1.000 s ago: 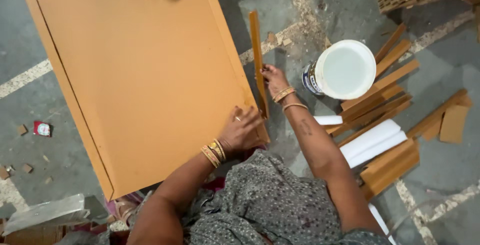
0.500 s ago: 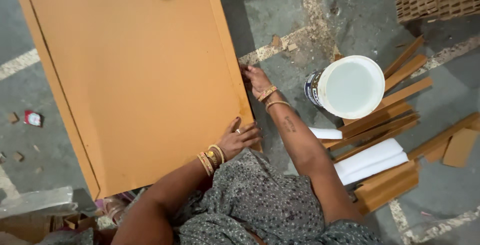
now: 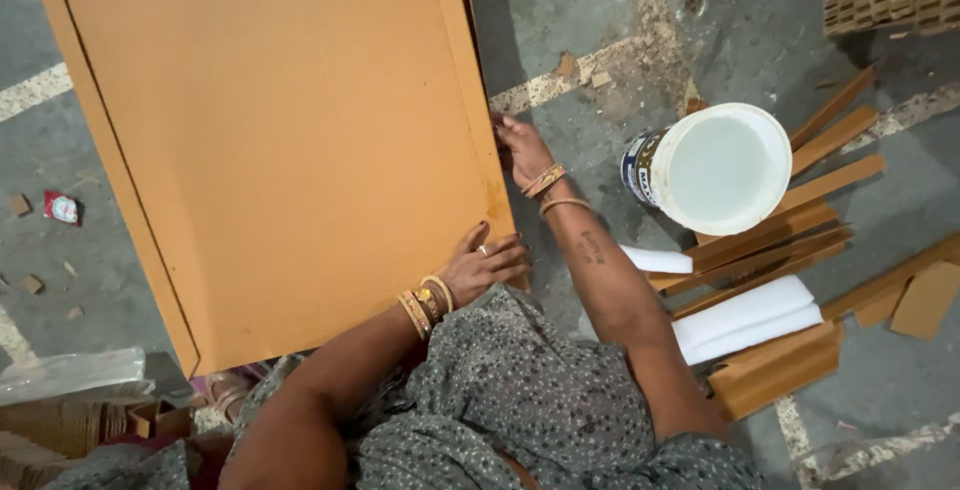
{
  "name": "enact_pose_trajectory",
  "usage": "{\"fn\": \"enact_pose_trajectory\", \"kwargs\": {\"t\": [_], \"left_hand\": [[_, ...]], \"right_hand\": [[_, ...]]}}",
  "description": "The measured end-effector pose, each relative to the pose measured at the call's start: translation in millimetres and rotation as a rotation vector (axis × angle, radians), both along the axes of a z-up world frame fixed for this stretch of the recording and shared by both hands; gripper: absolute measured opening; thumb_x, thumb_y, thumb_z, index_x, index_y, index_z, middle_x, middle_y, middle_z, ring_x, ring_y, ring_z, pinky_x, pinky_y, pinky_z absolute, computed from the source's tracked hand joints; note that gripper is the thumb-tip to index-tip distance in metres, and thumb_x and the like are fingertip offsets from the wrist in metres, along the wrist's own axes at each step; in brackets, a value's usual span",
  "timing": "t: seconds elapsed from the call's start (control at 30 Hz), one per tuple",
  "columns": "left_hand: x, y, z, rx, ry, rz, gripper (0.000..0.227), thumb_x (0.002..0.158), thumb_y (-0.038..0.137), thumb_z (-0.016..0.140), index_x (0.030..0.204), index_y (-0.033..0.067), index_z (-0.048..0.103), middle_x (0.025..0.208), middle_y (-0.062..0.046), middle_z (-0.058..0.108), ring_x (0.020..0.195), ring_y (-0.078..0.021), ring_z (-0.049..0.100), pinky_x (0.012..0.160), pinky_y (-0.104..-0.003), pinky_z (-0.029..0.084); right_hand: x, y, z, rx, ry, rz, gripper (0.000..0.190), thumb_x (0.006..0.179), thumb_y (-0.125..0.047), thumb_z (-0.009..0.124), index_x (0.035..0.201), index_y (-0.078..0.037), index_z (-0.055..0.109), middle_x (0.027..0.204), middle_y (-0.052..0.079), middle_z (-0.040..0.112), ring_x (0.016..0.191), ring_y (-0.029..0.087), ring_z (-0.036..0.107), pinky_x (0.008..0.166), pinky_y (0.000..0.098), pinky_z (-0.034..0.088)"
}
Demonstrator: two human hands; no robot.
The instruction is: The person sits on the floor and assembles a large cardboard box by attaching thin cardboard strips to its edges. They apply a white adhesive from a bottle onto the strips and press them firmly onto the box's seams to reinforce the structure.
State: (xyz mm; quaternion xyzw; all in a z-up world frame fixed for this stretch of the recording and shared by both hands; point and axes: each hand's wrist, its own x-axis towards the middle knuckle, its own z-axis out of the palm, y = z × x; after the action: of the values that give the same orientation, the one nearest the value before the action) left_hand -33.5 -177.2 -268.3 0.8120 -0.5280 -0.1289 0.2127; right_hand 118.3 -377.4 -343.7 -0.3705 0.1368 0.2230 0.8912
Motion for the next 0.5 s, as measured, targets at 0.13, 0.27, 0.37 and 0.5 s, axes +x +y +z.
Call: {"fn": "enact_pose_trajectory", "kwargs": {"t": [0.13,0.27,0.37,0.5], "left_hand": [[2.1,-2.7,-1.5,0.02,-0.004,-0.013,0.055,0.092,0.014,0.054,0.145,0.0282,0.052,0.159,0.0,0.044,0.153,-0.0171,0.03,0.12,-0.066,0.018],[1.3,-5.5,-4.8,0.051,-0.007,-0.025,0.056,0.09,0.014,0.054,0.144,0.0277,0.052,0.158,0.0,0.044,0.152,-0.0167,0.03,0.12,-0.066,0.018],[3.8,-4.6,0.1,-0.062,-0.037,0.004,0.058,0.092,0.013,0.054,0.149,0.0255,0.05,0.16,-0.001,0.044,0.152,-0.017,0.032,0.122,-0.066,0.018],[27.3,2.0,37.5,-0.264,0.063,0.108,0.048,0.087,0.016,0.064,0.135,0.0191,0.061,0.141,-0.007,0.059,0.135,-0.0238,0.051,0.113,-0.058,0.034]], "right_hand": [[1.7,1.5,22.1,-0.143,-0.056,-0.01,0.035,0.106,-0.016,0.057,0.136,0.001,0.062,0.123,0.007,0.073,0.11,0.017,0.07,0.095,0.0322,0.057],[2.4,10.8,49.7,-0.467,-0.082,0.094,0.051,0.105,-0.037,0.063,0.139,0.001,0.061,0.127,0.007,0.074,0.115,0.015,0.069,0.098,0.0302,0.056],[1.4,21.3,71.2,-1.103,-0.33,0.199,0.064,0.092,-0.042,0.073,0.137,0.001,0.059,0.115,0.011,0.076,0.104,0.019,0.073,0.088,0.0336,0.057],[-2.8,34.2,84.7,-1.062,-0.254,0.112,0.062,0.09,-0.042,0.073,0.135,-0.001,0.06,0.112,0.014,0.078,0.102,0.02,0.074,0.086,0.0341,0.059]]}}
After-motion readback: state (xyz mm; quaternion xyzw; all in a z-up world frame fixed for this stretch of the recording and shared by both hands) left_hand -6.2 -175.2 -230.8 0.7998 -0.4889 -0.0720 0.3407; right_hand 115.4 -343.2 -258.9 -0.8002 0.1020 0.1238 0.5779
